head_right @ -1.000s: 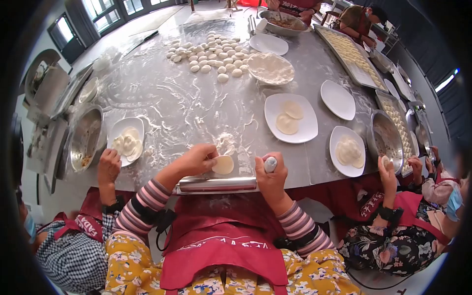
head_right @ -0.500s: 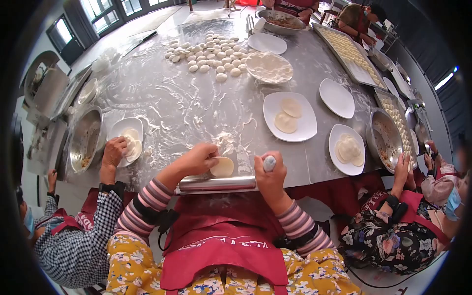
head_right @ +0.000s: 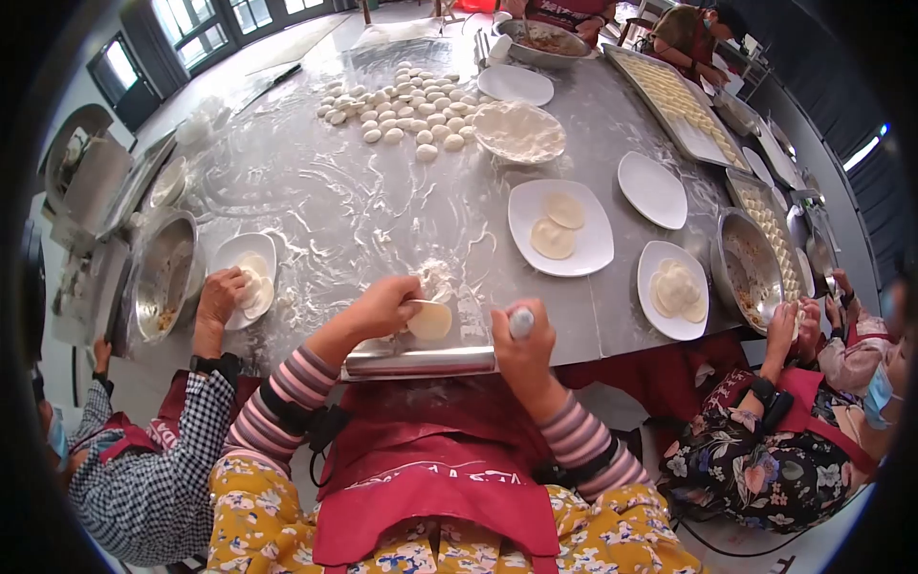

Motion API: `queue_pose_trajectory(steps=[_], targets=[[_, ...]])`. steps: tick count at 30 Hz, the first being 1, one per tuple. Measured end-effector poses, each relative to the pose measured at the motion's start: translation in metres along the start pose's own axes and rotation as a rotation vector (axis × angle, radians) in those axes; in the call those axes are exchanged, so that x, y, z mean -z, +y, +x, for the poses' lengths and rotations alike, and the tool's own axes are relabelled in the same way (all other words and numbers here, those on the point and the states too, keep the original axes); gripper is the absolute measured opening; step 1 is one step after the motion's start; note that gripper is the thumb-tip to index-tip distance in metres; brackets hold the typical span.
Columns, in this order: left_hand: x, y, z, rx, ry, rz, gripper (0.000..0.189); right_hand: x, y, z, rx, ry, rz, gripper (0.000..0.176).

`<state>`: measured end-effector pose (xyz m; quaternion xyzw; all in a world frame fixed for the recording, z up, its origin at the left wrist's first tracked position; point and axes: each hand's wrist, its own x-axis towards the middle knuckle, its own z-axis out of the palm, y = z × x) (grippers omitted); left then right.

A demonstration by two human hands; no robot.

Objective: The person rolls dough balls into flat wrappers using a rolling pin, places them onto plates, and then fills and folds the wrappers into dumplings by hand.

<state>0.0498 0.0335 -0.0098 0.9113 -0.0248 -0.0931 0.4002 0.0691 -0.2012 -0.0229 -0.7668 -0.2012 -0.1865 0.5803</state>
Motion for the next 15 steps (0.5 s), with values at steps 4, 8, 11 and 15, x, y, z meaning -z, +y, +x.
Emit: queue_pose_trajectory(steps=[4, 8, 11, 15], targets=[[-0.001, 0.002, -0.009, -0.013, 0.000, -0.094, 0.011, -0.009, -0.003, 0.013, -0.041, 0.015, -0.006, 0.020], [-0.001, 0.014, -0.005, 0.021, 0.071, -0.004, 0.016, -0.052, 0.015, 0.061, 0.110, 0.053, -0.051, 0.019], [-0.001, 0.017, 0.006, 0.016, 0.035, 0.063, 0.018, -0.059, 0.018, 0.068, 0.146, 0.044, 0.002, 0.018], [-0.005, 0.010, 0.006, 0.019, 0.033, 0.019, 0.017, -0.017, 0.002, 0.025, 0.120, 0.016, -0.071, 0.019]])
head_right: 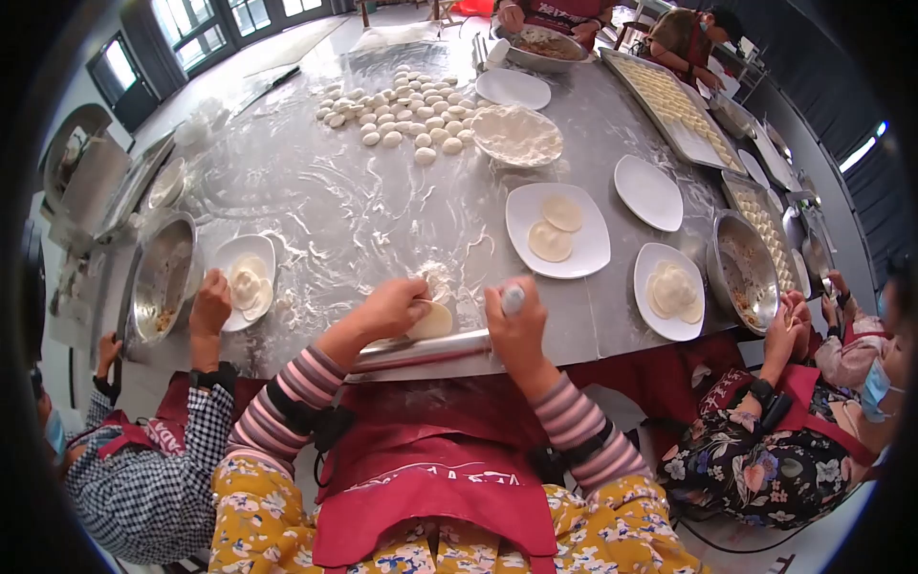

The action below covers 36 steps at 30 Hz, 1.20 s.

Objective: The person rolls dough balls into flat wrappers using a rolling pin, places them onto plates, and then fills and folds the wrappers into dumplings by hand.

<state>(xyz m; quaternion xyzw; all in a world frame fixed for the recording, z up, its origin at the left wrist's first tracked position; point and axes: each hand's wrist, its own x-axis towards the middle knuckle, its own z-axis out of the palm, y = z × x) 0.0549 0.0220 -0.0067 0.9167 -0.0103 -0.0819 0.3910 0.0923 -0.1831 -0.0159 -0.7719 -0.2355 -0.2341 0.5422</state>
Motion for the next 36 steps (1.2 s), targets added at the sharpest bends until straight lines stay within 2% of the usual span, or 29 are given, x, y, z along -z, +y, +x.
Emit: queue_pose_trajectory(steps=[2, 7, 10, 13, 15, 17, 20, 23, 24, 27, 31, 33, 36], targets=[[0.001, -0.008, -0.006, -0.013, 0.016, -0.072, 0.016, 0.015, -0.005, -0.022, -0.225, -0.025, 0.092, 0.019], [0.001, -0.005, -0.017, -0.045, -0.011, -0.130, 0.013, -0.012, 0.006, 0.008, -0.086, 0.025, 0.060, 0.020], [-0.001, 0.007, -0.012, 0.014, 0.083, -0.092, 0.018, -0.046, 0.019, 0.036, -0.017, 0.038, 0.035, 0.020], [0.000, 0.004, 0.002, 0.015, -0.018, -0.052, 0.017, -0.039, 0.015, 0.036, 0.008, 0.028, 0.019, 0.020], [-0.001, -0.002, 0.004, 0.007, -0.008, -0.053, 0.015, -0.023, 0.007, 0.021, 0.019, 0.010, 0.014, 0.019], [-0.001, -0.012, 0.001, 0.009, -0.001, -0.053, 0.012, 0.001, -0.002, -0.005, -0.130, 0.003, 0.048, 0.019], [0.005, -0.018, -0.005, -0.025, -0.013, -0.158, 0.009, 0.017, -0.005, -0.029, -0.194, -0.020, 0.121, 0.018], [0.000, -0.011, -0.010, -0.079, 0.014, -0.261, 0.012, -0.003, -0.003, -0.001, -0.144, 0.015, 0.053, 0.018], [0.002, -0.006, -0.008, -0.080, 0.012, -0.249, 0.012, -0.014, 0.004, 0.013, -0.052, 0.030, -0.002, 0.019], [0.004, 0.007, -0.004, -0.009, -0.003, -0.066, 0.012, -0.040, 0.013, 0.036, -0.037, 0.011, 0.050, 0.020], [0.002, -0.002, 0.001, -0.003, -0.054, -0.051, 0.012, -0.018, 0.009, 0.018, -0.018, -0.019, 0.032, 0.020], [0.002, -0.013, -0.004, -0.019, -0.061, -0.081, 0.011, 0.006, -0.001, -0.008, -0.134, -0.017, 0.041, 0.021], [0.005, -0.021, -0.008, 0.014, -0.071, -0.239, 0.012, 0.023, -0.003, -0.034, -0.183, -0.040, 0.149, 0.020]])
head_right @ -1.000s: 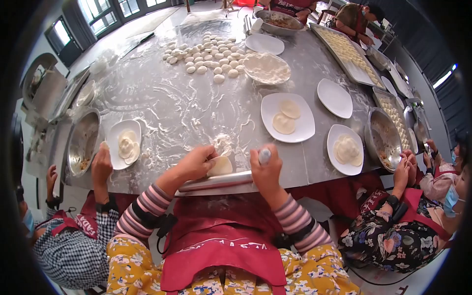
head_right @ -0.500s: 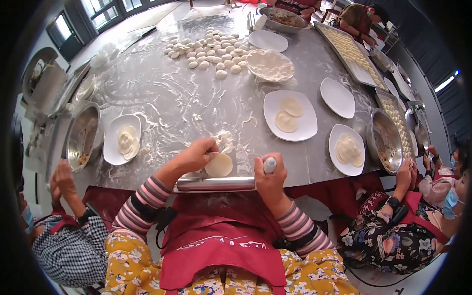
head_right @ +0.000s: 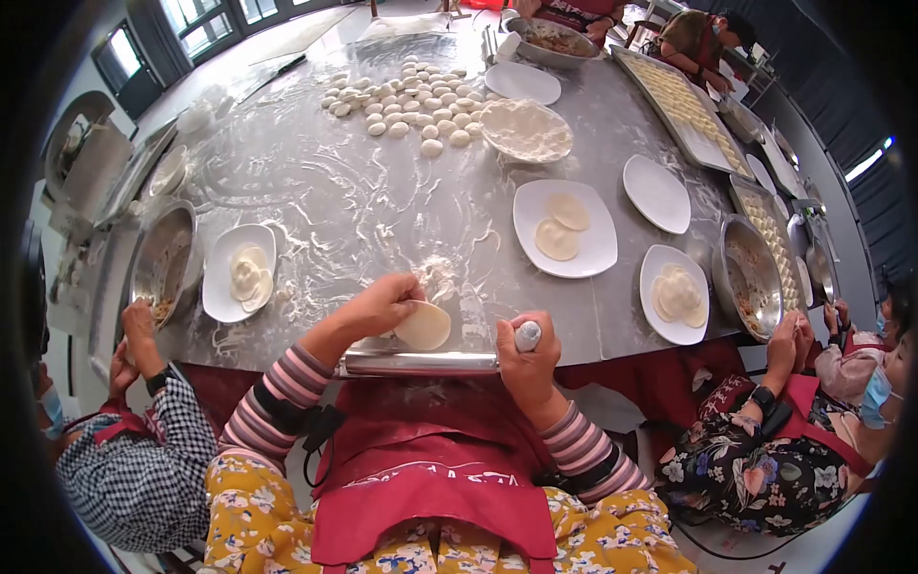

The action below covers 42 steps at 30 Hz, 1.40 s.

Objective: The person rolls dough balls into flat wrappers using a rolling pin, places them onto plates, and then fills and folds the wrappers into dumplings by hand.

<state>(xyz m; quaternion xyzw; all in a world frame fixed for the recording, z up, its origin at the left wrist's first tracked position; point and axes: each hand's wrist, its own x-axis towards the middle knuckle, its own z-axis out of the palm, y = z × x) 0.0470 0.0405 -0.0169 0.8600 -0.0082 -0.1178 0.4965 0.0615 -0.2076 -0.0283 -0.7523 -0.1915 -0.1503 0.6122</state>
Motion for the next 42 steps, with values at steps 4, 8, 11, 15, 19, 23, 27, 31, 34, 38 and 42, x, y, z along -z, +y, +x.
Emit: queue_pose_trajectory(steps=[4, 8, 11, 15, 19, 23, 27, 31, 34, 38, 42], targets=[[0.001, 0.012, -0.007, -0.051, -0.006, -0.003, 0.012, -0.027, -0.004, 0.043, 0.129, 0.069, -0.108, 0.021], [-0.002, 0.014, -0.003, 0.023, 0.008, 0.092, 0.016, -0.058, 0.015, 0.077, 0.204, 0.050, -0.093, 0.021], [0.003, 0.021, -0.006, 0.058, -0.057, 0.184, 0.023, -0.041, 0.009, 0.061, 0.215, 0.060, -0.076, 0.021], [0.005, 0.009, -0.006, 0.035, -0.134, -0.007, 0.022, -0.002, -0.011, 0.022, 0.123, -0.059, 0.003, 0.022], [0.006, 0.036, 0.024, 0.083, -0.217, -0.274, 0.019, 0.014, -0.013, 0.007, 0.195, -0.082, 0.008, 0.023], [-0.010, 0.078, 0.096, 0.029, -0.234, -0.333, 0.022, 0.010, -0.009, 0.015, 0.121, -0.124, 0.121, 0.021], [-0.016, 0.109, 0.150, 0.032, -0.007, -0.529, 0.025, 0.009, -0.007, 0.021, 0.137, -0.171, 0.129, 0.022], [-0.001, 0.080, 0.159, 0.077, 0.103, -0.334, 0.025, 0.012, -0.006, 0.024, 0.163, -0.204, 0.188, 0.023], [0.031, 0.035, 0.149, 0.057, 0.218, -0.085, 0.027, 0.012, -0.003, 0.027, 0.152, -0.261, 0.202, 0.023], [0.105, -0.008, 0.143, 0.121, 0.451, 0.292, 0.029, 0.007, 0.002, 0.041, 0.180, -0.315, 0.191, 0.024], [0.178, -0.038, 0.147, 0.323, 0.630, 0.693, 0.035, 0.005, 0.004, 0.055, 0.160, -0.372, 0.169, 0.026]])
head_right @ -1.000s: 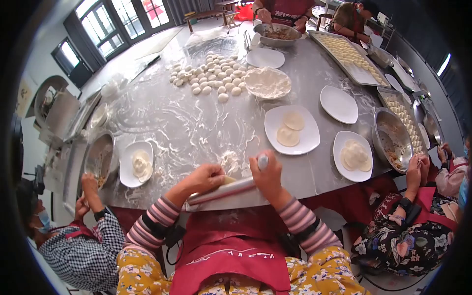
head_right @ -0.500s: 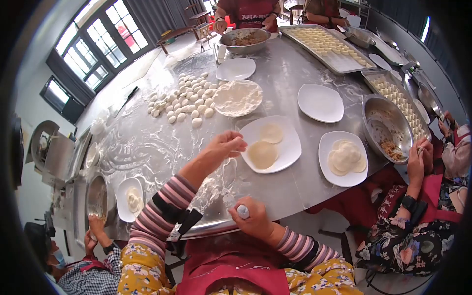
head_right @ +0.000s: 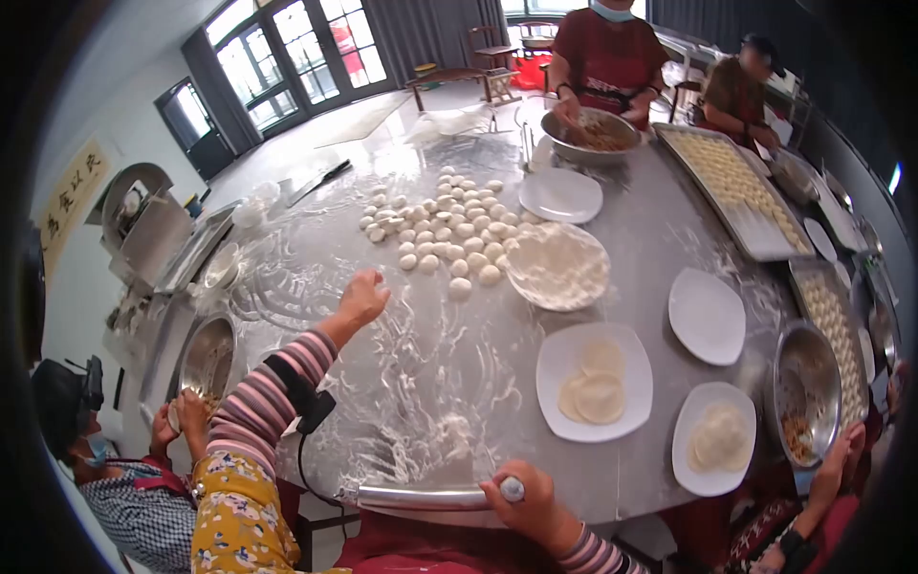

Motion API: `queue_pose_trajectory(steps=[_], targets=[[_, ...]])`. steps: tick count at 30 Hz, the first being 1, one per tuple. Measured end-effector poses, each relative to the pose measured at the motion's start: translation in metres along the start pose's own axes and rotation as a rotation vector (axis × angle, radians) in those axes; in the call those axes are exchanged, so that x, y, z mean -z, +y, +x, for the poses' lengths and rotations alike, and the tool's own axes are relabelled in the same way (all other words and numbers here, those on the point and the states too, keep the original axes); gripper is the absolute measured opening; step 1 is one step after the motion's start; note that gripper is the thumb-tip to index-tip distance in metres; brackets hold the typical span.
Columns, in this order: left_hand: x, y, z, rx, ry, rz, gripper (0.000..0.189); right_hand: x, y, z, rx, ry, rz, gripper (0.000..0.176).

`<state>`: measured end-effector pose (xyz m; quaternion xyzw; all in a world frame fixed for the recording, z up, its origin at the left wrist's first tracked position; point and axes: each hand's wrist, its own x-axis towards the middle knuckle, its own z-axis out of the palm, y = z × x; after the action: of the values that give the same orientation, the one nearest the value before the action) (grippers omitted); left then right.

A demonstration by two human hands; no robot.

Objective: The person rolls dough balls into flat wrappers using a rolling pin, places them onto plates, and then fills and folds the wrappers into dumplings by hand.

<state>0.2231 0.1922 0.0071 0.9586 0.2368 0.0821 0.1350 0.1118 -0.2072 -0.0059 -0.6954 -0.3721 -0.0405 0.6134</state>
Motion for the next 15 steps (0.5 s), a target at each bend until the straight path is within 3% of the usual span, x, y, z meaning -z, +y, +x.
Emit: queue_pose_trajectory(steps=[4, 8, 10, 12, 15], targets=[[0.015, -0.020, 0.042, 0.203, 0.035, 0.069, 0.049, 0.001, 0.014, -0.001, 0.002, -0.073, -0.031, 0.031], [0.000, 0.000, 0.074, 0.165, 0.099, -0.047, 0.052, 0.006, 0.018, 0.001, -0.120, -0.178, 0.149, 0.027], [-0.029, 0.010, 0.097, -0.195, 0.212, -0.022, 0.055, 0.008, 0.015, -0.003, -0.112, -0.186, 0.058, 0.029], [-0.042, 0.043, 0.104, -0.345, 0.208, -0.092, 0.058, 0.010, 0.007, 0.003, -0.092, -0.191, -0.038, 0.028], [-0.050, 0.092, 0.103, -0.421, 0.125, -0.156, 0.056, 0.007, 0.010, 0.007, -0.102, -0.185, 0.003, 0.027]])
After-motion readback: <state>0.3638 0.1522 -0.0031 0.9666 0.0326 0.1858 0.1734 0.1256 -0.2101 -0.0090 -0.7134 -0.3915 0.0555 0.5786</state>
